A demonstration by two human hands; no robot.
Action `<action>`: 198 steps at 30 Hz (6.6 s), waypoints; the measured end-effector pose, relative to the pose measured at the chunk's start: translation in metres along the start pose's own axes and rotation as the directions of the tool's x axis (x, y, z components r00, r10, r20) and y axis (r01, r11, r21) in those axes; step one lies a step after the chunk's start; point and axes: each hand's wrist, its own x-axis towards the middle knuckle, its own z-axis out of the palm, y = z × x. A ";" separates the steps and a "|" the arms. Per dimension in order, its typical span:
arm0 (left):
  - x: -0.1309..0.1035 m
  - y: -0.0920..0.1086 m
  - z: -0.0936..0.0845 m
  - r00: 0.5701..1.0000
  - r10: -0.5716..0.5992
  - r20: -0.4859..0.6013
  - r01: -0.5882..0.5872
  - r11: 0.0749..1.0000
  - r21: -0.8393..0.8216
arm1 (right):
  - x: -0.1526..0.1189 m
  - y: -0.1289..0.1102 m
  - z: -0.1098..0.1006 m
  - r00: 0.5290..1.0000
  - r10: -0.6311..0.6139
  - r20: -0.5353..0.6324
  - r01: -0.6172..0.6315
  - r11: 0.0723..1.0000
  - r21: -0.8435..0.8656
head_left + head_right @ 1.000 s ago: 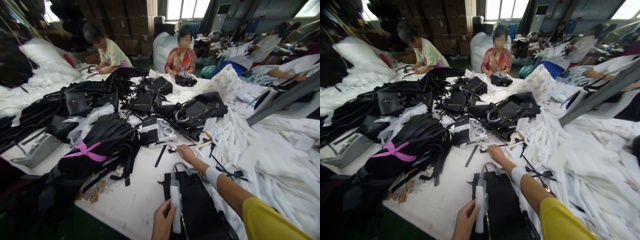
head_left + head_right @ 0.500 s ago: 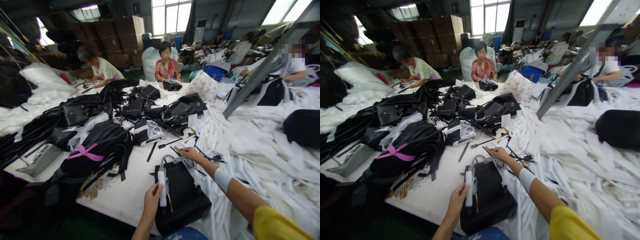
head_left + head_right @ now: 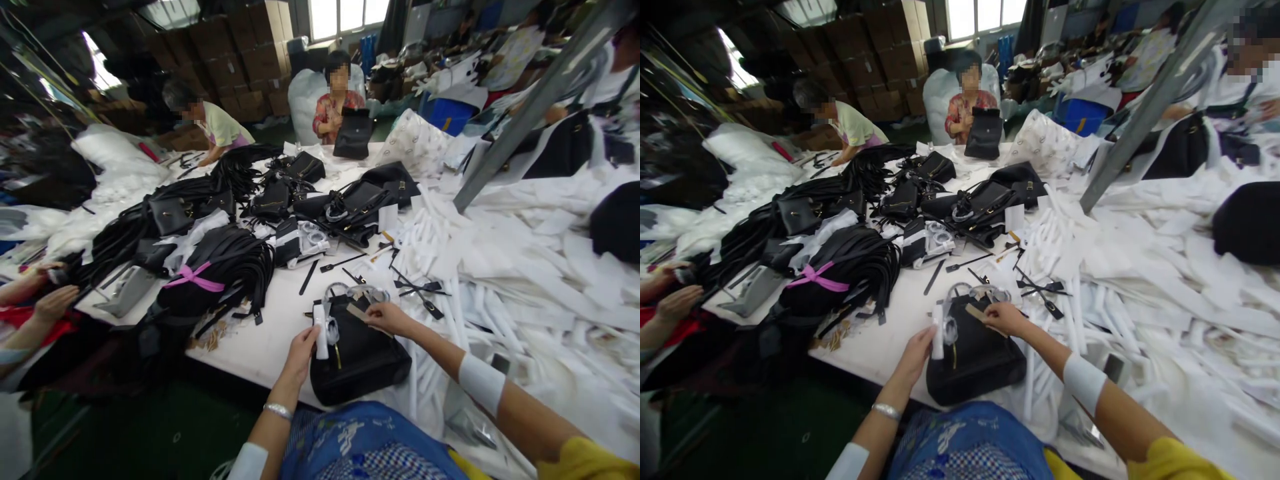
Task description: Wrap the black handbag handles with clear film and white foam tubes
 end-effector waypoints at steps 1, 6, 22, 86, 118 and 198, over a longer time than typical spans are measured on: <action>0.000 0.000 -0.001 1.000 -0.026 0.006 0.026 0.999 -0.022 | 0.001 0.001 0.001 1.000 -0.019 0.009 0.020 0.997 -0.078; -0.003 0.000 -0.001 1.000 -0.025 -0.009 0.025 0.999 -0.043 | 0.004 -0.002 0.025 0.985 -0.119 0.121 0.148 0.952 -0.269; -0.005 -0.001 0.009 0.997 0.077 -0.009 -0.076 0.995 0.069 | 0.026 0.003 0.080 0.985 -0.143 0.093 0.167 0.921 -0.351; -0.009 -0.012 0.025 0.915 0.345 -0.209 -0.258 0.898 0.356 | 0.004 -0.014 0.109 0.981 0.190 0.034 -0.181 0.844 0.505; -0.010 -0.003 0.023 0.991 0.102 -0.092 -0.112 0.987 -0.111 | 0.003 0.004 0.116 0.964 0.220 0.151 -0.262 0.670 0.695; -0.007 0.021 0.017 0.926 0.378 -0.010 -0.258 0.650 0.714 | -0.001 -0.007 0.125 0.986 0.160 -0.049 -0.096 0.779 0.620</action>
